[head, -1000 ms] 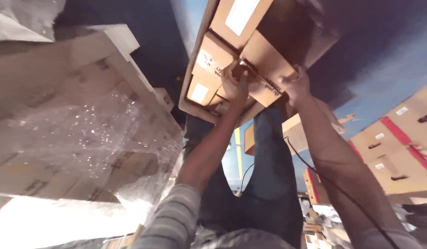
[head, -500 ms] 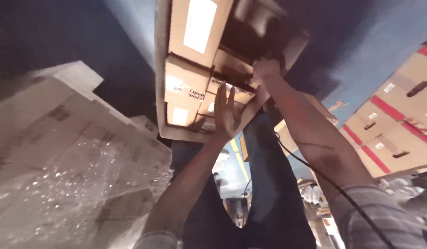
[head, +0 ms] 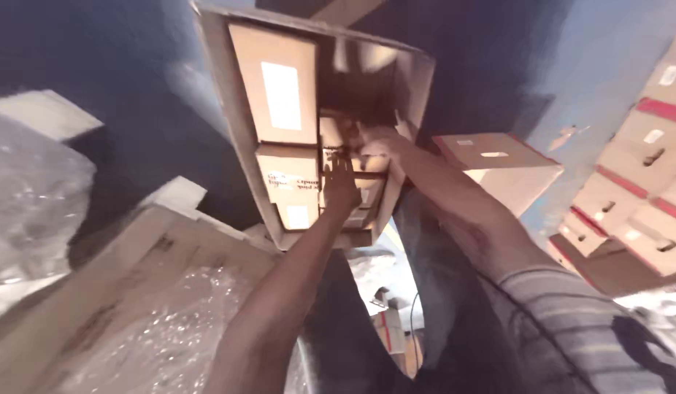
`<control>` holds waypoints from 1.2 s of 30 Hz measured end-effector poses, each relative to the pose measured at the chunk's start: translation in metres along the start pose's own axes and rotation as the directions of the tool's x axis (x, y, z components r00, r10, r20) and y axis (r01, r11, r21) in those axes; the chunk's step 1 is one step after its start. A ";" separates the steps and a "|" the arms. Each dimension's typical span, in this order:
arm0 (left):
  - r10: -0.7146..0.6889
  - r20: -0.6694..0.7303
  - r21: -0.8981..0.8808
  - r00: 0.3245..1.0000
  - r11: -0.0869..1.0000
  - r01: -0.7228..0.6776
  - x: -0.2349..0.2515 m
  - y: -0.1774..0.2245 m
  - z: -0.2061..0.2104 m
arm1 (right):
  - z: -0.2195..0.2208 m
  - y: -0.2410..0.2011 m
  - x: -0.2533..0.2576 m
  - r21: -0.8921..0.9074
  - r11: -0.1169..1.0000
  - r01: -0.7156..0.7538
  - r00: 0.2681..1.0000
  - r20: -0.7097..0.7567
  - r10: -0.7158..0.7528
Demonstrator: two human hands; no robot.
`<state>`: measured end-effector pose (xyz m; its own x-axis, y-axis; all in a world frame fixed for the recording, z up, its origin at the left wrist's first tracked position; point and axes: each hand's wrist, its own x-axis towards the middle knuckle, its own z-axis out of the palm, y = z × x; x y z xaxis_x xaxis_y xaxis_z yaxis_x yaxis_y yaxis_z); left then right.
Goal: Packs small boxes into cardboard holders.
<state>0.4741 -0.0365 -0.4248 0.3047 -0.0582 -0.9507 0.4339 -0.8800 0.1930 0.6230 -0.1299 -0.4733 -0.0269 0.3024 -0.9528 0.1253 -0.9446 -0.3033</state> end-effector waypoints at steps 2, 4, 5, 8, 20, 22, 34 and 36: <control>-0.012 -0.042 -0.006 0.999 1.000 0.012 0.012 0.001 0.009 | 0.015 -0.001 0.010 0.024 1.000 0.002 1.000 -0.030 -0.002; -0.032 -0.060 0.017 0.998 0.999 0.033 0.023 0.002 0.026 | 0.021 -0.011 0.004 0.030 0.999 -0.038 0.999 -0.030 0.039; -0.039 -0.058 0.021 0.998 0.999 0.040 0.024 0.004 0.032 | 0.021 -0.013 -0.003 0.013 0.998 -0.058 0.998 0.002 0.058; -0.012 -0.046 0.004 0.999 1.000 0.013 0.019 -0.002 0.009 | 0.017 -0.019 -0.011 -0.067 0.997 -0.035 0.997 -0.076 0.030; -0.170 0.382 -0.552 0.908 0.747 0.371 -0.286 0.058 0.079 | 0.171 0.148 -0.306 0.025 0.996 -0.086 0.993 -0.077 0.088; -0.105 0.313 -0.724 0.944 0.616 0.309 -0.348 0.066 0.122 | 0.198 0.189 -0.367 0.085 0.953 -0.290 0.953 -0.061 0.295; -0.350 -0.202 -0.978 0.915 0.122 -0.169 -0.602 -0.063 0.135 | 0.329 0.009 -0.564 0.486 0.871 0.068 0.870 -0.456 0.187; -0.469 -0.193 -0.975 0.862 -0.009 -0.223 -0.635 -0.108 0.140 | 0.335 -0.026 -0.559 0.284 0.954 0.096 0.788 -0.608 0.102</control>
<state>0.1149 0.0291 0.1237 0.2223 0.4535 -0.8631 0.7546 0.4806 0.4468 0.3021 -0.3170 0.0632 0.5942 0.2197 -0.7737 -0.1645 -0.9084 -0.3843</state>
